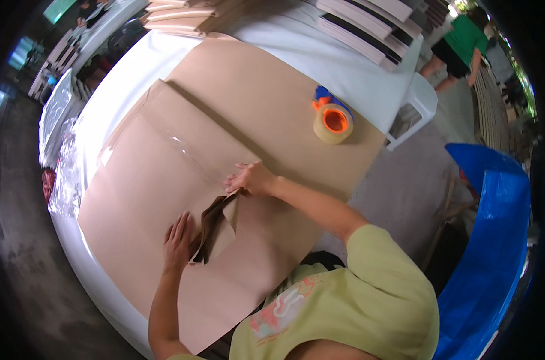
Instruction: The person wraps a board in plastic film and then in brown paper, securing the edges with adhesive tape using a tape dispenser.
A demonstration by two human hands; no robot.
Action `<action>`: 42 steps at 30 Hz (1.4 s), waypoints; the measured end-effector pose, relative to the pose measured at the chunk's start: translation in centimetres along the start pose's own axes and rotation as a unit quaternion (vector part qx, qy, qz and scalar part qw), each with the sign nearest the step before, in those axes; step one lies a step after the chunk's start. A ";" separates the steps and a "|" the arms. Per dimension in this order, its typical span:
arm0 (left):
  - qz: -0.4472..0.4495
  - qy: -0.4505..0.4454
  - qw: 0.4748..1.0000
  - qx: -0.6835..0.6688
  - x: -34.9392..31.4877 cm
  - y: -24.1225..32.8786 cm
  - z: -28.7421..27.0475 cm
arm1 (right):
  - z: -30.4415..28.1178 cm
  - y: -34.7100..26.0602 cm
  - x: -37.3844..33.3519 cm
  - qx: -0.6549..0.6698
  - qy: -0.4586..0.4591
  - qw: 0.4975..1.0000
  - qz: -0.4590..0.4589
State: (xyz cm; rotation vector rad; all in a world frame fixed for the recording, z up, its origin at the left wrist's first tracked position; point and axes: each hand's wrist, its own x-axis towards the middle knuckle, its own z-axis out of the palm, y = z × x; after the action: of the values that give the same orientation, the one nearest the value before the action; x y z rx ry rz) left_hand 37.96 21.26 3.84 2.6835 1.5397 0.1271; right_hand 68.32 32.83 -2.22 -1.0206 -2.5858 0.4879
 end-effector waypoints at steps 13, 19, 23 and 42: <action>-0.105 0.124 0.964 -0.210 -5.0 1.1 -0.1 | -4.3 -2.8 1.3 0.191 0.006 0.963 0.188; -0.299 0.200 0.896 -0.260 -3.9 0.9 3.2 | -3.7 -3.9 1.6 0.260 0.034 0.922 0.286; -0.380 0.272 0.827 -0.312 -1.1 2.7 1.9 | -1.4 -3.6 1.1 0.265 0.160 0.897 0.316; -0.560 0.141 0.813 0.075 9.9 9.5 4.7 | -5.9 -0.4 5.6 0.108 -0.097 0.940 0.309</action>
State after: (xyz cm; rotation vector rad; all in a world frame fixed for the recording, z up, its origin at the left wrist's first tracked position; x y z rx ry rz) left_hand 51.55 25.02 0.37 1.4102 2.9954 0.3547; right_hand 66.55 37.63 4.15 -1.7734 -2.2472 1.0444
